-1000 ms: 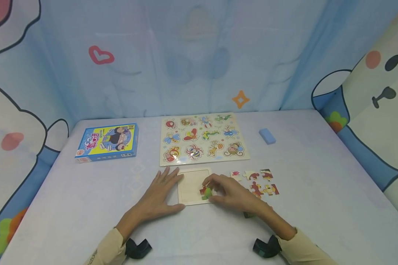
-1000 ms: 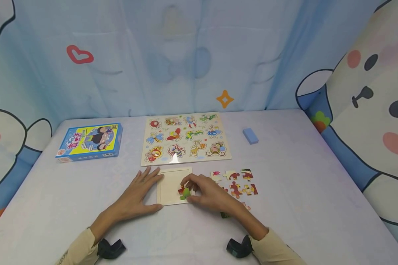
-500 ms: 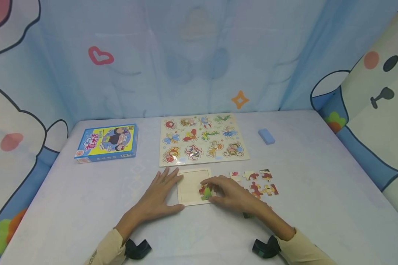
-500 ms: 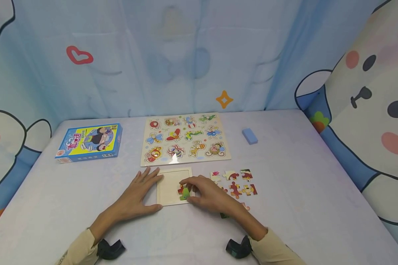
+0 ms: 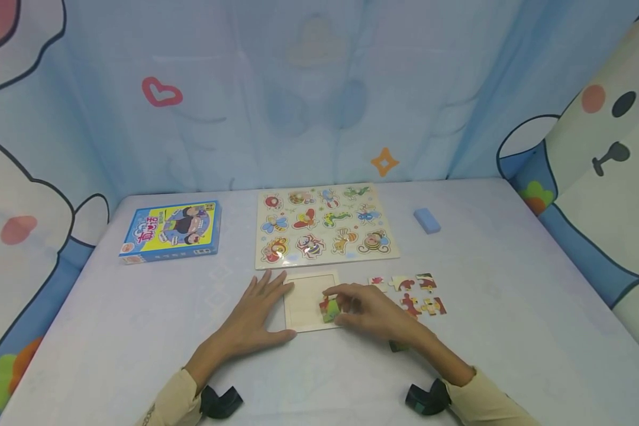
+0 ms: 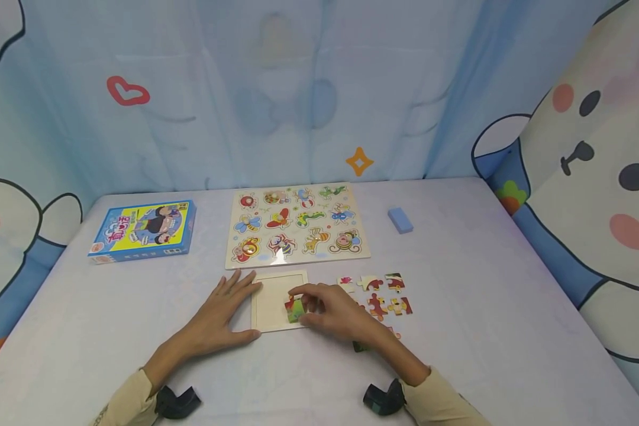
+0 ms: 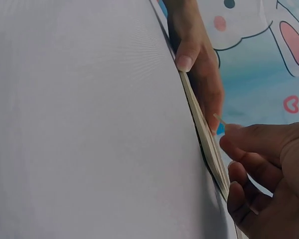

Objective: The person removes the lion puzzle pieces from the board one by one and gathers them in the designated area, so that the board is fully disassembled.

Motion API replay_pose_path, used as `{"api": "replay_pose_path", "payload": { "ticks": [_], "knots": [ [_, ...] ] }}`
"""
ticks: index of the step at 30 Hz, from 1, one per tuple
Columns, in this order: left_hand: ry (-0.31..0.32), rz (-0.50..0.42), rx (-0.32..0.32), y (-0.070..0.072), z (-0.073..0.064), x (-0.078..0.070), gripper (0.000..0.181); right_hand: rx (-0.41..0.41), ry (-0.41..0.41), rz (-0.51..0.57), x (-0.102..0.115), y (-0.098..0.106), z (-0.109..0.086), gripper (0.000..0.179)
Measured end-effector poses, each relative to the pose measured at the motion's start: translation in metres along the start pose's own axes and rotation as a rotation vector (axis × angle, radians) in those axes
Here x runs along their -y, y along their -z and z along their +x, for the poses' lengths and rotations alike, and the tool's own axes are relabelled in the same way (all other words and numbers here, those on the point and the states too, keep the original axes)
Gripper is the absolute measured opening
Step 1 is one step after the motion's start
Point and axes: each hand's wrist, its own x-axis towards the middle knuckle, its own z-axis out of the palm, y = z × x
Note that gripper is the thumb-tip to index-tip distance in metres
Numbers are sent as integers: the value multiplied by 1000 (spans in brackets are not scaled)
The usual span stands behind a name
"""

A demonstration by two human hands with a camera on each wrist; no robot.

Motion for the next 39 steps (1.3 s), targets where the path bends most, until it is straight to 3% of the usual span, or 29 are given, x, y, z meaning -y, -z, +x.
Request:
{"api": "replay_pose_path", "payload": {
  "ticks": [12,24,39],
  "knots": [
    [-4,3,2,0,0,-1,87,-28,8,78,-6,24,-11,47],
    [-8,-6,-2,1,0,-1,86,-67,-15,189,-34,63,-65,49],
    [-22,-10,-13,1,-1,-1,86,-75,-228,185,-63,85,-124,53]
  ]
}}
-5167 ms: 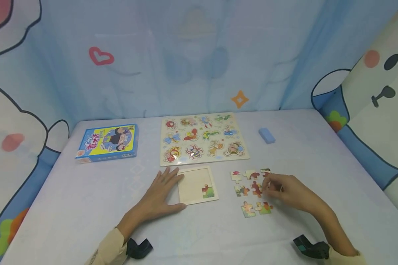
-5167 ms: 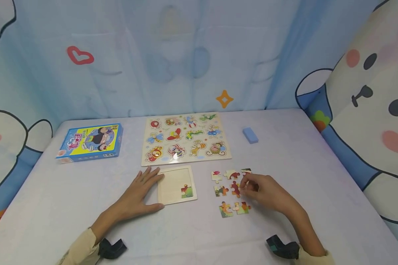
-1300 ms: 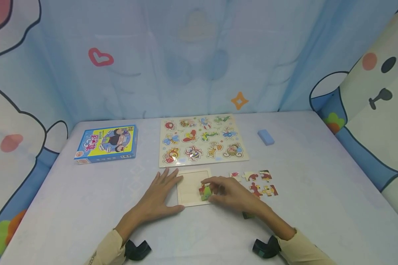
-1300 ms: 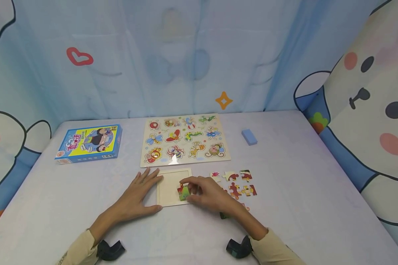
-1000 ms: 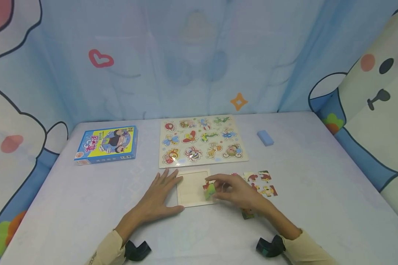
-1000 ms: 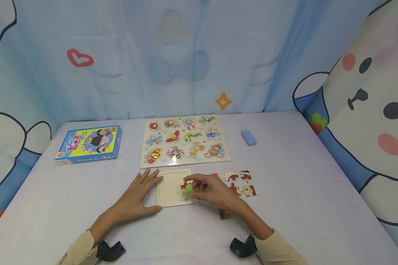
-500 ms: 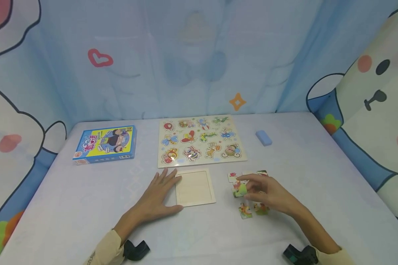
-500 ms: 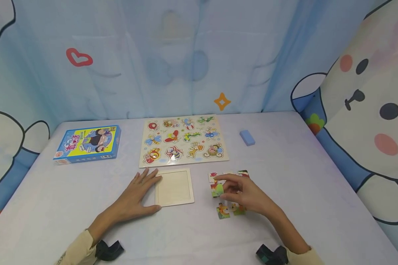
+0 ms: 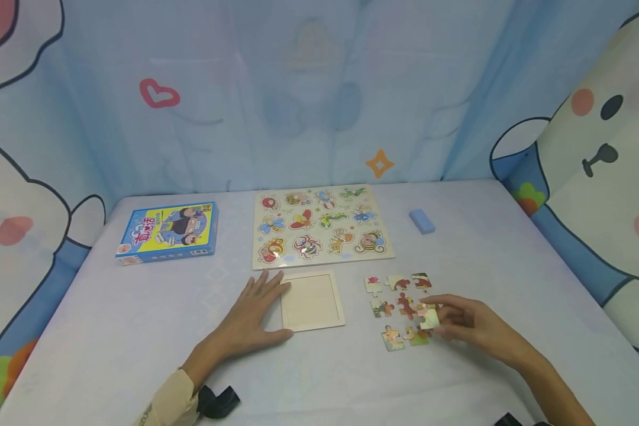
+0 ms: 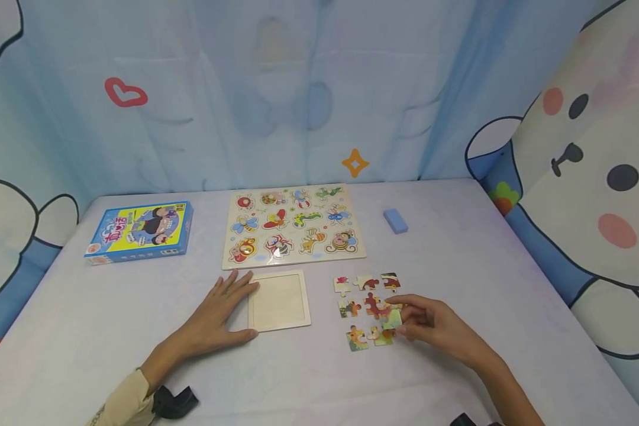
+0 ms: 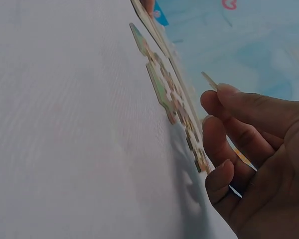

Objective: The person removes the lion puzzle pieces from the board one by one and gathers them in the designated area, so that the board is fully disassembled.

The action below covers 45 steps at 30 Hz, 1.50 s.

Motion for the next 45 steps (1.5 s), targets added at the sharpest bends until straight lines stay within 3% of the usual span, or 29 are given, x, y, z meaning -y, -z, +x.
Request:
{"api": "replay_pose_path", "payload": {
  "ticks": [6,18,28,34,45],
  "knots": [
    [-5,2,1,0,1,0,86,26,-76,-36,-10,13,-17,53],
    [-2,1,-4,1,1,4,86,87,-45,-70,-17,17,-16,53],
    [6,2,-4,-1,0,4,86,18,3,-206,-14,13,-12,50],
    [2,15,-8,0,0,3,86,7,-10,-265,-12,12,-11,50],
    [4,17,-8,3,-1,1,86,3,-31,-261,-11,11,-11,51]
  ]
}}
